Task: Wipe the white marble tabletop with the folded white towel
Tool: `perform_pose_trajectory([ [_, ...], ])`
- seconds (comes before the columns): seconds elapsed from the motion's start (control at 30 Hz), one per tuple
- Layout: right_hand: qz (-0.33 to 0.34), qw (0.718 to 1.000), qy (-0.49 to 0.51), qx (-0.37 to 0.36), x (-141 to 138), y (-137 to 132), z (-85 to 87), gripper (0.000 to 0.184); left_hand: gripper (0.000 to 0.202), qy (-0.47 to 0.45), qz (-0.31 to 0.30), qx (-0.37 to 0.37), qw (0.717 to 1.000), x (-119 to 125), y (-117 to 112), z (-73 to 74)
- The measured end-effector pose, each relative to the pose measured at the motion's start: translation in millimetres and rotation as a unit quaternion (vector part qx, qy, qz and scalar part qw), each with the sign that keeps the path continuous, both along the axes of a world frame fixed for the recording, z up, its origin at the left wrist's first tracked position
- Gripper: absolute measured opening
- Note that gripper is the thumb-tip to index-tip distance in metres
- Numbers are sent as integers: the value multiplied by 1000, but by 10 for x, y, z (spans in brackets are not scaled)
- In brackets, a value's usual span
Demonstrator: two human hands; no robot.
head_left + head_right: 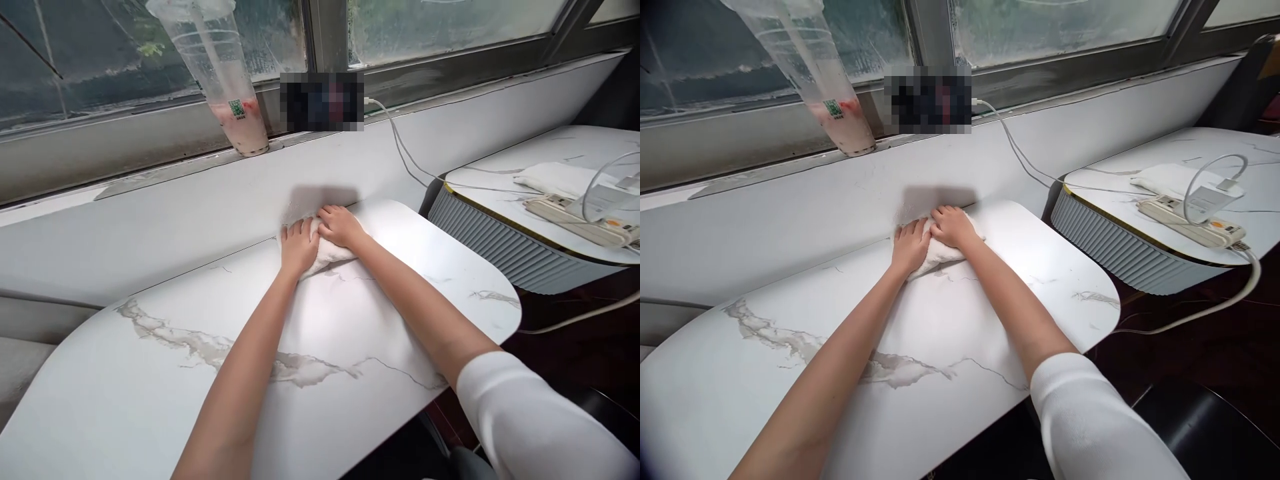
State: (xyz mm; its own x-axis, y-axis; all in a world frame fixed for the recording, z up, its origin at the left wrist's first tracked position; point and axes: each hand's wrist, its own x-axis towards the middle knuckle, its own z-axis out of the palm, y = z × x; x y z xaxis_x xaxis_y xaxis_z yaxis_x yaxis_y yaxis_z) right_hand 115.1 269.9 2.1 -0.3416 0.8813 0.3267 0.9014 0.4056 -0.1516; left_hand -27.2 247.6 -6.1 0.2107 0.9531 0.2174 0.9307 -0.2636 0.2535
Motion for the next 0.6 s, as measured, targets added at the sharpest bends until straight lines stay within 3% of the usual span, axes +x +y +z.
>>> perform_pose_trajectory([
  [0.23,26,999,24,-16,85,-362,-9,39,52,3,-2,5,1000,38,-330,-19],
  [0.6,25,999,11,-20,329,-1464,-15,50,51,18,-31,22,999,215,-1370,-40],
])
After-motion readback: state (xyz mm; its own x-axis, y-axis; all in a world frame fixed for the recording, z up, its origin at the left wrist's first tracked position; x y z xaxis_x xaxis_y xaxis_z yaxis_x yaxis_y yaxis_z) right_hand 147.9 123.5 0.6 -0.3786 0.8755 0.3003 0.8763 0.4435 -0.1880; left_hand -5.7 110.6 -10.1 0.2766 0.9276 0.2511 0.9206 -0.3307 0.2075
